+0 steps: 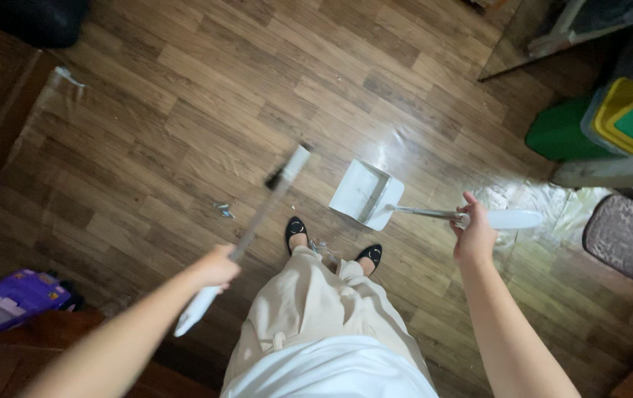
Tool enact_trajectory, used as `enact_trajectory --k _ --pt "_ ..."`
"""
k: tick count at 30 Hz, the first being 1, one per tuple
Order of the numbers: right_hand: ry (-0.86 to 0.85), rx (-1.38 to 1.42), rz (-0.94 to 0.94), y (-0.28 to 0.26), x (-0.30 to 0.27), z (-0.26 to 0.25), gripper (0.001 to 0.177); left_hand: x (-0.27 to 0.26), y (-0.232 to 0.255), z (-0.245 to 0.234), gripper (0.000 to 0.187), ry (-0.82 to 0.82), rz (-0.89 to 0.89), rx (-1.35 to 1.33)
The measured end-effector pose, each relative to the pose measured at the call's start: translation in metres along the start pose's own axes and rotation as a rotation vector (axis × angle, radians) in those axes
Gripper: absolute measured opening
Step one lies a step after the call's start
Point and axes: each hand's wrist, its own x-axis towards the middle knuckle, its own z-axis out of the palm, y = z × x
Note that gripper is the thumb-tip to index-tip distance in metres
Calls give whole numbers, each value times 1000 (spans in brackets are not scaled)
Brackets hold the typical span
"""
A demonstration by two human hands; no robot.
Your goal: The person sweeps small debris on a wooden floor using a broom and dustpan, gathering fragments into the dustpan. The person then picks up a few remaining pieces by hand and places them into the dustpan before setting the tools aside.
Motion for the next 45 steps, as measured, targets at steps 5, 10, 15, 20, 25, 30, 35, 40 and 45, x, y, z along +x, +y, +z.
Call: enact_trajectory --k 5,10,15,20,25,30,35,40,45 --pt "-13 -15 -17 -4 -3 1 34 64 18 61 60 -53 139 -164" --pt "-21 1 21 -11 -11 0 37 57 10 52 79 222 322 -129" --pt "-29 -27 20 -18 -14 11 40 21 -44 7 84 -52 53 -220" --pt "-68 0 22 -11 -16 10 39 56 -21 56 74 84 1 -238" --pt "13 1 9 -13 -6 -6 38 43 30 -11 75 7 76 -236" --pt "94 116 -21 -29 -6 -34 24 12 49 -139 80 157 44 85" --pt "182 179 44 -23 -8 -35 29 58 93 -103 41 336 108 310" --pt "154 102 17 3 -5 -8 23 54 92 42 57 184 251 559" --pt "210 133 27 -1 12 -7 20 45 86 17 70 -314 107 67"
